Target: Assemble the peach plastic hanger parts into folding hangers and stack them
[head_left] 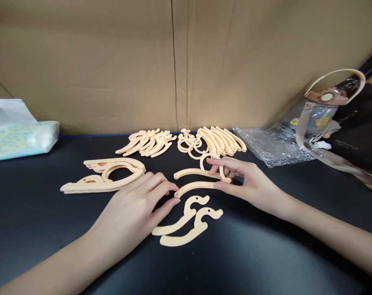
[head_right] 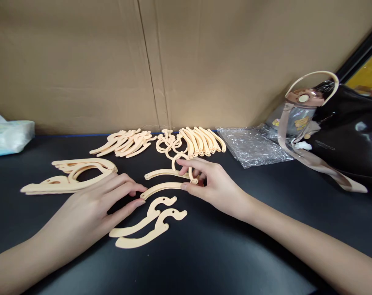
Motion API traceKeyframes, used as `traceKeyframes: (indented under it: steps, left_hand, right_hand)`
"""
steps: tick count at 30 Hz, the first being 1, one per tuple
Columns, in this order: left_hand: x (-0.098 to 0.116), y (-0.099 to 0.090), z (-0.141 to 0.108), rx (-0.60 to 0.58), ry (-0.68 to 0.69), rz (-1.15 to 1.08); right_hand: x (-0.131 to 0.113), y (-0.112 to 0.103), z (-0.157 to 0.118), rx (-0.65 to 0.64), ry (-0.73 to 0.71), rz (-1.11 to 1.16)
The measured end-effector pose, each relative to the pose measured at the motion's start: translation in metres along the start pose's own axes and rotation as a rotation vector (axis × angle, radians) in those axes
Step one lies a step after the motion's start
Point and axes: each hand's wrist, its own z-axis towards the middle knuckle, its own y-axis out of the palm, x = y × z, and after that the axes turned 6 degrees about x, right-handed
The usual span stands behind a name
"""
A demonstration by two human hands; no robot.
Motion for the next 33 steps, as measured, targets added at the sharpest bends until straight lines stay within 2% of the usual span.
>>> traceKeyframes:
  steps: [6,13,18,20,28,33]
  left_hand:
    - [0.005,0.000,0.002,-0.007,0.007,0.009]
    - [0.011,-0.002,0.006,0.035,-0.224,-0.082]
    - [0.013,-0.004,0.008,0.067,-0.576,-0.481]
    - [0.013,-0.005,0.009,0.093,-0.656,-0.637]
    - [0.020,-0.005,0.013,0.142,-0.821,-1.107]
    - [0.016,-0.005,0.012,0.149,-0.850,-1.164]
  right_hand:
    - [0.000,0.001,-0.001,-0.098,-0.023,-0.034]
    - [-0.005,0.001,-0.003,-0.048,-0.105,-0.117]
    - [-0.013,-0.003,-0.005,0.040,-0.053,-0.067]
    - [-0.014,-0.004,-0.007,0.043,-0.037,-0.031]
    - [-0.015,0.001,-0.009,0.025,0.108,0.155]
    - [-0.015,0.002,-0.007,0.033,0.159,0.252]
